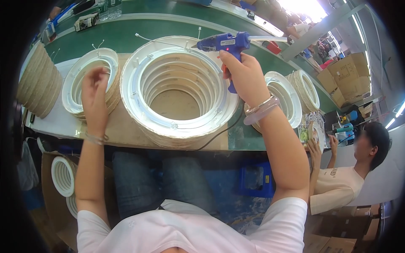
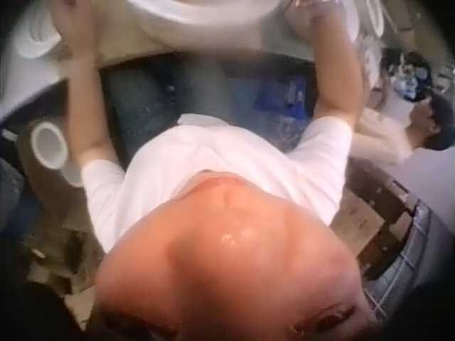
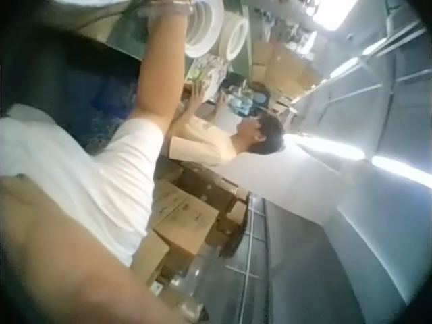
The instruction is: Assembling circular light fixtures by applying glue with a hot glue gun and stacking them.
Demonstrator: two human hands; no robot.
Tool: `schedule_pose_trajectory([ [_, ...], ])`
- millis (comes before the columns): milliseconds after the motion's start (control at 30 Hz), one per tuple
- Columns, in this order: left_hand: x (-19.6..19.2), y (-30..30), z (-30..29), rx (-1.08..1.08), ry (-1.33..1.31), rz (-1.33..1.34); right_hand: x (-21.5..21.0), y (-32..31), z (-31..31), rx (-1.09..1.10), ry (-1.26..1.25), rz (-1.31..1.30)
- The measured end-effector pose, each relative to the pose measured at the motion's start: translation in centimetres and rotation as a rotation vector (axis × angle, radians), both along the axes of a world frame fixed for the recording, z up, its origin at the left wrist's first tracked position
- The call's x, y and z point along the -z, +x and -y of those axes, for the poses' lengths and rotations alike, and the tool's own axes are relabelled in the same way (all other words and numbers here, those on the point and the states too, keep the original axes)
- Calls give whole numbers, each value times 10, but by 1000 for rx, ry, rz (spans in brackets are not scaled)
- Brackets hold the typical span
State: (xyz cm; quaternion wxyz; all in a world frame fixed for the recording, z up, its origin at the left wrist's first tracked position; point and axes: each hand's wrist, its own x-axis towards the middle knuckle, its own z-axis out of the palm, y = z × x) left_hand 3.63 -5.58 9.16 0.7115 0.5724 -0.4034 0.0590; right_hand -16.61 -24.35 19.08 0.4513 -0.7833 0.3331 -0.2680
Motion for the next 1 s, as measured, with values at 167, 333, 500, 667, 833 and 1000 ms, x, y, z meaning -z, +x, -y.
schedule_pose_trajectory([
  [167, 51, -32, -21, -12, 7, -94, -2, 0, -3, -5, -3, -5],
  [333, 76, -31, -18, 101, 67, -255, -3, -1, -3, -12, -20, -9],
  [500, 80, -27, -12, 98, 128, -381, -4, -3, -6, -14, -26, -31],
  [667, 82, -27, -14, 93, 139, -363, -6, -3, -6, -21, -13, -66],
  [833, 83, -29, -14, 123, 153, -341, -6, -3, -8, -26, -11, -73],
  [1000, 86, -27, -13, 125, 161, -324, -13, -13, -9, -82, 13, -22],
])
